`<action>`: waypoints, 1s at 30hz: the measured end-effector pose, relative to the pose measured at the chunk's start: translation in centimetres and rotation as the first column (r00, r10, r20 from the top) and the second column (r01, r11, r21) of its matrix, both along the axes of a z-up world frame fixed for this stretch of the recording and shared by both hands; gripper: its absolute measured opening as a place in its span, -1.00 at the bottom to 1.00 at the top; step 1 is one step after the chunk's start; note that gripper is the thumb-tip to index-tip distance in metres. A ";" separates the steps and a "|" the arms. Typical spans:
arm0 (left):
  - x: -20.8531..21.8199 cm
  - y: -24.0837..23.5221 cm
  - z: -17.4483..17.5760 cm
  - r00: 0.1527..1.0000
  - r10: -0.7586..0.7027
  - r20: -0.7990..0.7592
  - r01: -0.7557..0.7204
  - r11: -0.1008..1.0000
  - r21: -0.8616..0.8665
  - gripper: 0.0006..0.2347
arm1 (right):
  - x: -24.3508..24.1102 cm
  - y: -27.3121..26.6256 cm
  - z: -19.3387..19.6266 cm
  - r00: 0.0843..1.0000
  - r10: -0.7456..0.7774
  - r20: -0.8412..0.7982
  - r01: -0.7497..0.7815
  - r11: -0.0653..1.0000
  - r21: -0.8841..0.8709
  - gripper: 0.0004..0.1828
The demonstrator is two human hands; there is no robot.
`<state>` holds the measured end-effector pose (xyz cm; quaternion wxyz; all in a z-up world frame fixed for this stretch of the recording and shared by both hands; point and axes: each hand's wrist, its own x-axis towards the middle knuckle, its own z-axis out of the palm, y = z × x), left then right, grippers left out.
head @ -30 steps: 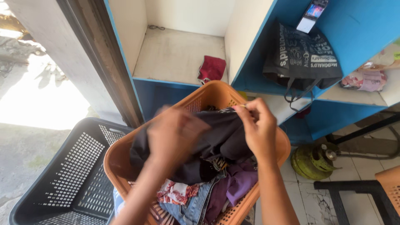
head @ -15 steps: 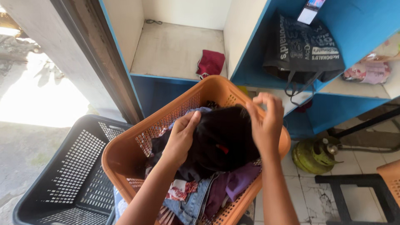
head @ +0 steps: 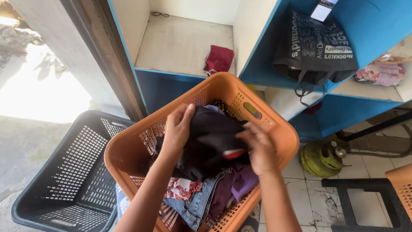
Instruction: The person sorts through a pile of clothes in an orange laundry basket, picking up items like a black t-shirt and a purple sock, unfolding them, and placing them into a black laundry basket. The task involves handling various garments one by one.
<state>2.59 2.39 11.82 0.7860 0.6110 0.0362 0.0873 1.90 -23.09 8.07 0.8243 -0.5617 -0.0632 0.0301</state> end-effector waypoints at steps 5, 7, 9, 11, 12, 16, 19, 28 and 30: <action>-2.8 -0.7 2.3 0.840 0.161 0.518 -0.394 0.837 0.379 -0.75 | 0.3 0.8 4.8 0.985 -0.146 -0.088 0.154 0.983 0.097 -0.84; -4.5 -2.3 2.7 0.889 0.035 0.456 -0.289 0.817 0.500 -0.65 | -0.2 2.9 5.3 0.965 -0.245 -0.093 0.240 0.969 -0.064 -0.81; -5.4 -3.3 2.3 0.963 -0.033 0.268 -0.118 0.842 0.527 -0.64 | -1.0 3.8 5.1 0.991 -0.114 0.068 0.121 0.987 -0.106 -0.82; -4.8 -3.5 1.5 0.996 -0.093 -0.017 0.091 0.904 0.418 -0.71 | -1.5 4.2 5.0 0.984 -0.032 0.175 0.068 0.976 -0.205 -0.73; -4.5 -3.1 1.1 0.998 -0.060 0.010 0.053 0.939 0.340 -0.70 | -1.8 4.1 5.1 0.979 -0.029 0.201 0.085 0.958 -0.275 -0.67; -4.5 -0.2 2.1 0.998 -0.048 -0.032 0.040 0.974 -0.223 -0.70 | -1.5 3.8 4.5 0.848 0.321 0.422 -0.010 0.806 -0.592 -0.11; -5.8 4.0 5.4 0.989 -0.014 -0.149 -0.063 0.864 -0.499 -0.73 | -0.9 4.4 1.0 0.777 0.465 0.424 0.064 0.612 -0.789 0.02; -8.1 13.2 6.6 0.897 0.409 0.168 -0.414 0.642 0.645 -0.72 | -0.1 3.2 -1.7 0.879 0.211 0.428 0.350 0.326 -0.878 -0.71; -8.0 14.1 5.8 0.864 0.465 0.194 -0.389 0.372 0.843 -0.69 | -0.1 2.7 1.2 0.828 0.064 0.557 0.455 0.504 -0.735 -0.69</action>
